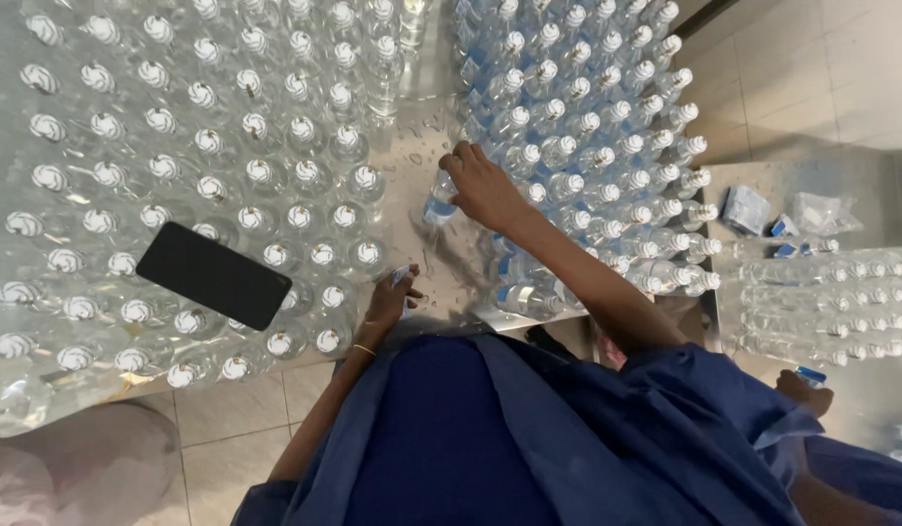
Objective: The person labels clear plastic bottles by applying small rectangular stickers to their caps. They pick up a bottle from a large array on a metal table, apply a sticker, and place the bottle back. A smartphone is visible on the table throughout the task.
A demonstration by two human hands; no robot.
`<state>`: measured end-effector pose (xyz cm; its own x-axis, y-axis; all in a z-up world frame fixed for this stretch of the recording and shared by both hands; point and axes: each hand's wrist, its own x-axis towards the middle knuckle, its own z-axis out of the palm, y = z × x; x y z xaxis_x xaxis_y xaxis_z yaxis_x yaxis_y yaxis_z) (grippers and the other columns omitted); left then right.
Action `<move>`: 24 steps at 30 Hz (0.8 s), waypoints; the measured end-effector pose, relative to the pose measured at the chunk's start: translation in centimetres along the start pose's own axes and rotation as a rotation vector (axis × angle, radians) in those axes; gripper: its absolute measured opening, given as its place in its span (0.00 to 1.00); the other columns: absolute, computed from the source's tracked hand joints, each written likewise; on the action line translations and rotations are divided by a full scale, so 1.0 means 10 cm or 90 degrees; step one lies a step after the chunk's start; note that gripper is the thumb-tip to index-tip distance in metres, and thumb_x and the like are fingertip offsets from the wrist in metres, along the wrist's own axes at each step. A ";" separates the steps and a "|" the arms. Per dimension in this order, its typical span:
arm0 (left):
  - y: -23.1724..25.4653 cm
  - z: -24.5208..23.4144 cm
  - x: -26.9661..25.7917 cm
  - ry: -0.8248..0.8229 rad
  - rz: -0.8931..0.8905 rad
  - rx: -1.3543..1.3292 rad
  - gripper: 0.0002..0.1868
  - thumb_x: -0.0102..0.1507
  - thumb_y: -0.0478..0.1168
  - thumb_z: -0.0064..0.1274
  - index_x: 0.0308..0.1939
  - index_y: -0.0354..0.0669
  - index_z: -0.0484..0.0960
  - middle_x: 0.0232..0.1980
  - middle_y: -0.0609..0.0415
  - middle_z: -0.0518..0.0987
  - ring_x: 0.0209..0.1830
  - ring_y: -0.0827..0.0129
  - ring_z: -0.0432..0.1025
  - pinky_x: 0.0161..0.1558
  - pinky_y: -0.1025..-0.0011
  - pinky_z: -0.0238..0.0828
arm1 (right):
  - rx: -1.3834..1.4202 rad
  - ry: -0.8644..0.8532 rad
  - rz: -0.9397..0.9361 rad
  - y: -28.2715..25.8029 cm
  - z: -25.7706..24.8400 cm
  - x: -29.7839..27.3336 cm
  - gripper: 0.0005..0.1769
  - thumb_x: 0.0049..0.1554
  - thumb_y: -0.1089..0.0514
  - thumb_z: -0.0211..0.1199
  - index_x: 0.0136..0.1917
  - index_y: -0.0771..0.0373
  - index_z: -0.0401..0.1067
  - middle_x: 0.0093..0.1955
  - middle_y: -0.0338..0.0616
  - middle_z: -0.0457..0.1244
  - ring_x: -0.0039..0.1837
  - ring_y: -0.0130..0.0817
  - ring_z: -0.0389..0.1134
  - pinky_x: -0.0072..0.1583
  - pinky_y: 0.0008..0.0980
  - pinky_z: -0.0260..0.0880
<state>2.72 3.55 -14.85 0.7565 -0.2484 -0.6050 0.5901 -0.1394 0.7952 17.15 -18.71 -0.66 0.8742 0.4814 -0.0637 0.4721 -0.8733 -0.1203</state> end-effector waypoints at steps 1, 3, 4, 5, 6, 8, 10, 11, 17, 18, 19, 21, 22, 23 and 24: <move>0.01 -0.01 0.02 0.001 -0.007 -0.011 0.24 0.74 0.55 0.48 0.71 0.57 0.83 0.44 0.44 0.90 0.37 0.60 0.85 0.43 0.64 0.78 | -0.008 0.007 -0.002 0.06 -0.05 0.14 0.34 0.53 0.61 0.81 0.65 0.62 0.63 0.60 0.54 0.57 0.64 0.60 0.67 0.53 0.50 0.77; 0.04 -0.03 -0.02 -0.010 0.022 -0.030 0.26 0.76 0.53 0.47 0.74 0.49 0.80 0.58 0.39 0.85 0.43 0.56 0.85 0.47 0.58 0.79 | -0.056 0.001 -0.004 0.23 -0.15 0.44 0.33 0.54 0.58 0.81 0.65 0.62 0.63 0.60 0.55 0.57 0.65 0.60 0.66 0.55 0.50 0.77; 0.04 -0.04 -0.05 -0.022 0.045 -0.048 0.28 0.77 0.50 0.45 0.78 0.41 0.77 0.71 0.34 0.79 0.49 0.52 0.85 0.51 0.53 0.80 | -0.099 -0.008 -0.006 0.30 -0.19 0.58 0.34 0.56 0.55 0.82 0.65 0.62 0.63 0.60 0.56 0.56 0.65 0.61 0.66 0.56 0.51 0.76; 0.06 -0.02 -0.04 -0.020 0.046 -0.050 0.28 0.77 0.50 0.45 0.78 0.41 0.77 0.71 0.34 0.79 0.49 0.52 0.85 0.51 0.53 0.80 | -0.099 -0.008 -0.009 0.37 -0.23 0.70 0.34 0.56 0.55 0.82 0.65 0.62 0.63 0.60 0.56 0.56 0.65 0.61 0.66 0.56 0.51 0.76; 0.08 -0.01 -0.03 -0.025 0.058 -0.045 0.27 0.78 0.50 0.45 0.77 0.42 0.78 0.71 0.35 0.80 0.47 0.53 0.85 0.48 0.53 0.82 | -0.145 0.021 0.003 0.44 -0.26 0.84 0.35 0.55 0.56 0.82 0.65 0.61 0.62 0.63 0.60 0.57 0.66 0.62 0.66 0.60 0.54 0.74; 0.12 0.01 -0.01 -0.027 0.071 -0.039 0.26 0.78 0.50 0.45 0.76 0.42 0.79 0.71 0.37 0.80 0.46 0.54 0.85 0.46 0.54 0.83 | -0.189 0.053 0.013 0.59 -0.31 1.09 0.36 0.54 0.56 0.83 0.66 0.60 0.61 0.66 0.65 0.59 0.68 0.63 0.66 0.63 0.57 0.72; 0.16 0.02 0.00 -0.022 -0.030 -0.060 0.20 0.72 0.46 0.49 0.62 0.43 0.86 0.51 0.52 0.87 0.36 0.65 0.84 0.36 0.69 0.84 | -0.367 0.178 0.007 0.74 -0.35 1.31 0.24 0.49 0.70 0.72 0.56 0.60 0.70 0.56 0.58 0.64 0.55 0.54 0.66 0.51 0.51 0.72; 0.14 0.05 0.03 -0.019 -0.030 -0.060 0.20 0.72 0.46 0.49 0.62 0.43 0.86 0.51 0.52 0.87 0.36 0.65 0.84 0.36 0.69 0.84 | -0.365 0.180 0.005 0.80 -0.36 1.39 0.24 0.49 0.70 0.72 0.56 0.60 0.70 0.56 0.58 0.64 0.55 0.54 0.66 0.51 0.51 0.72; -0.01 0.10 0.13 0.029 0.024 -0.074 0.15 0.71 0.44 0.53 0.57 0.45 0.88 0.50 0.54 0.90 0.26 0.68 0.83 0.24 0.71 0.81 | -0.216 -0.233 0.162 1.19 -0.82 2.16 0.52 0.52 0.28 0.77 0.80 0.54 0.66 0.84 0.61 0.53 0.84 0.67 0.49 0.74 0.73 0.56; -0.03 0.09 0.13 0.025 -0.015 -0.081 0.18 0.70 0.46 0.53 0.61 0.46 0.87 0.53 0.54 0.90 0.29 0.68 0.84 0.31 0.71 0.83 | -0.122 -0.104 0.146 1.26 -0.96 2.31 0.33 0.59 0.40 0.73 0.69 0.59 0.69 0.70 0.59 0.60 0.70 0.60 0.59 0.63 0.64 0.66; -0.05 0.08 0.13 0.021 -0.055 -0.087 0.22 0.70 0.49 0.54 0.65 0.47 0.85 0.57 0.54 0.91 0.33 0.68 0.84 0.38 0.70 0.85 | -0.026 0.024 0.131 1.32 -1.09 2.45 0.15 0.67 0.53 0.69 0.58 0.64 0.71 0.56 0.56 0.67 0.56 0.53 0.69 0.51 0.54 0.76; -0.03 0.07 0.14 0.027 -0.090 -0.058 0.21 0.70 0.50 0.52 0.64 0.51 0.87 0.56 0.59 0.91 0.34 0.71 0.85 0.40 0.71 0.82 | 0.031 0.078 0.103 1.39 -1.33 2.76 0.17 0.67 0.58 0.66 0.66 0.66 0.68 0.62 0.57 0.68 0.61 0.59 0.69 0.53 0.59 0.75; -0.02 0.07 0.15 0.027 -0.124 -0.027 0.21 0.70 0.51 0.50 0.62 0.55 0.88 0.55 0.64 0.91 0.36 0.73 0.85 0.42 0.73 0.79 | 0.087 0.130 0.080 1.43 -1.45 2.91 0.23 0.67 0.63 0.63 0.73 0.67 0.65 0.69 0.58 0.68 0.66 0.64 0.69 0.54 0.64 0.74; -0.02 0.06 0.14 0.030 -0.124 -0.029 0.21 0.70 0.51 0.50 0.62 0.55 0.88 0.55 0.64 0.91 0.36 0.73 0.85 0.42 0.73 0.79 | 0.088 0.131 0.076 1.47 -1.45 3.03 0.23 0.67 0.63 0.63 0.73 0.67 0.65 0.69 0.58 0.68 0.66 0.64 0.69 0.54 0.64 0.74; -0.02 0.06 0.14 0.014 -0.128 -0.051 0.21 0.71 0.51 0.49 0.65 0.55 0.86 0.57 0.62 0.91 0.37 0.73 0.85 0.42 0.73 0.80 | 0.118 0.109 0.078 1.51 -1.45 3.15 0.22 0.70 0.60 0.60 0.74 0.66 0.63 0.58 0.59 0.67 0.53 0.59 0.67 0.47 0.60 0.68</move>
<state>3.52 2.69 -15.85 0.6269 -0.2025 -0.7523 0.7494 -0.1074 0.6533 53.50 -17.84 9.90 0.9374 0.3393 0.0779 0.3465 -0.8879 -0.3026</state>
